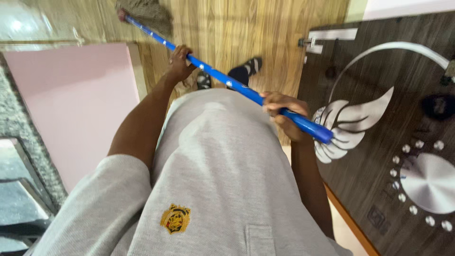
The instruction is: The person mops a wood-patterned floor and a tiled entryway using a blue-handled mop, moving across different rooms and through doorways.
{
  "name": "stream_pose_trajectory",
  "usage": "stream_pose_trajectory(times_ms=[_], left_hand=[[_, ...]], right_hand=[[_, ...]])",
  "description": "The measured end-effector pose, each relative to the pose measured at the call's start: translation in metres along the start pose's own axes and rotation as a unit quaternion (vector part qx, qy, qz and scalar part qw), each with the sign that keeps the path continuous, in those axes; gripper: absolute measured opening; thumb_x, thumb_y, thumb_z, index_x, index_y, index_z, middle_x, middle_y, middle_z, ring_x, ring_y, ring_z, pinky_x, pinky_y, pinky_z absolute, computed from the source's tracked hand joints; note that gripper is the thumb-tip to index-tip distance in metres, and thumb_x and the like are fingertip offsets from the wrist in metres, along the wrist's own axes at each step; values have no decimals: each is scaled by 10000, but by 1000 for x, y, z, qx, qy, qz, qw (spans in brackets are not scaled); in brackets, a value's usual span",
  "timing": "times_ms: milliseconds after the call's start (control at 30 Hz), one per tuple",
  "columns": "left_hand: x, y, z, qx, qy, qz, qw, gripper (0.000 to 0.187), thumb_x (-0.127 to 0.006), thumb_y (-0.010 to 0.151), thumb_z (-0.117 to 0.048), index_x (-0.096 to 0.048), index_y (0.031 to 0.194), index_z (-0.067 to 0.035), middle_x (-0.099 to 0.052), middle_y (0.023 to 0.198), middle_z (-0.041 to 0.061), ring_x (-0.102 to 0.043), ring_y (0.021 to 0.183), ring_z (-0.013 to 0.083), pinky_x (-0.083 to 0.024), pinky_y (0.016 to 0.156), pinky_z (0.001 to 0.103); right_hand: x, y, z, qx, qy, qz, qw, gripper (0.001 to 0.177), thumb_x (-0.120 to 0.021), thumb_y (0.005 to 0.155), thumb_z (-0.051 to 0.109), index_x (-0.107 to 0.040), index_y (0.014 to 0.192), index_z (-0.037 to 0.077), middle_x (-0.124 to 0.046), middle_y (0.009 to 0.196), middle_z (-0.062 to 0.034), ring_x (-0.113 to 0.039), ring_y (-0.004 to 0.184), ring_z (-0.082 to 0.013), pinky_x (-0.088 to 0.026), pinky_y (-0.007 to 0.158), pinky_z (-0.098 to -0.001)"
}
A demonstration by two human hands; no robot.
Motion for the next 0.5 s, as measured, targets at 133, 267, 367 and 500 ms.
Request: stream_pose_trajectory(times_ms=[133, 267, 367, 500], left_hand=[[7, 22, 6, 39, 75, -33, 996, 643, -921, 747, -281, -622, 1232, 18, -554, 1266, 323, -508, 1180, 497, -432, 979, 561], [-12, 53, -16, 75, 129, -12, 989, 396, -888, 836, -310, -647, 1011, -50, -680, 997, 160, -605, 1094, 391, -364, 1015, 589], [-35, 75, -50, 45, 128, 49, 990, 270, -853, 829, -265, -682, 956, -99, -698, 985, 108, -642, 1057, 341, -383, 1016, 563], [-64, 116, -160, -31, 87, 151, 984, 107, -805, 818, -204, -729, 883, -166, -722, 970, 38, -693, 1007, 274, -409, 1018, 528]], right_hand=[[29, 24, -18, -116, -142, 86, 979, 250, -686, 1030, 262, -701, 1218, 100, -734, 1030, -116, -650, 909, -207, -503, 1026, -400], [40, 43, 26, -3, -180, 137, 974, 234, -694, 1036, 234, -708, 1207, 76, -754, 1062, -124, -725, 1108, -278, -498, 1160, -523], [68, 40, 79, -14, -147, 85, 985, 265, -697, 1026, 306, -720, 1171, 85, -738, 1035, -140, -730, 977, -253, -581, 941, -408], [121, 34, 143, 6, -200, 142, 969, 426, -601, 1039, 461, -679, 1128, 52, -635, 755, -21, -727, 847, -263, -572, 940, -515]])
Point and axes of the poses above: each hand's wrist, its own y-axis towards the middle knuckle, its own x-axis out of the back of the hand, z = x × y, the point moved 6 cm from there along y, towards the middle knuckle
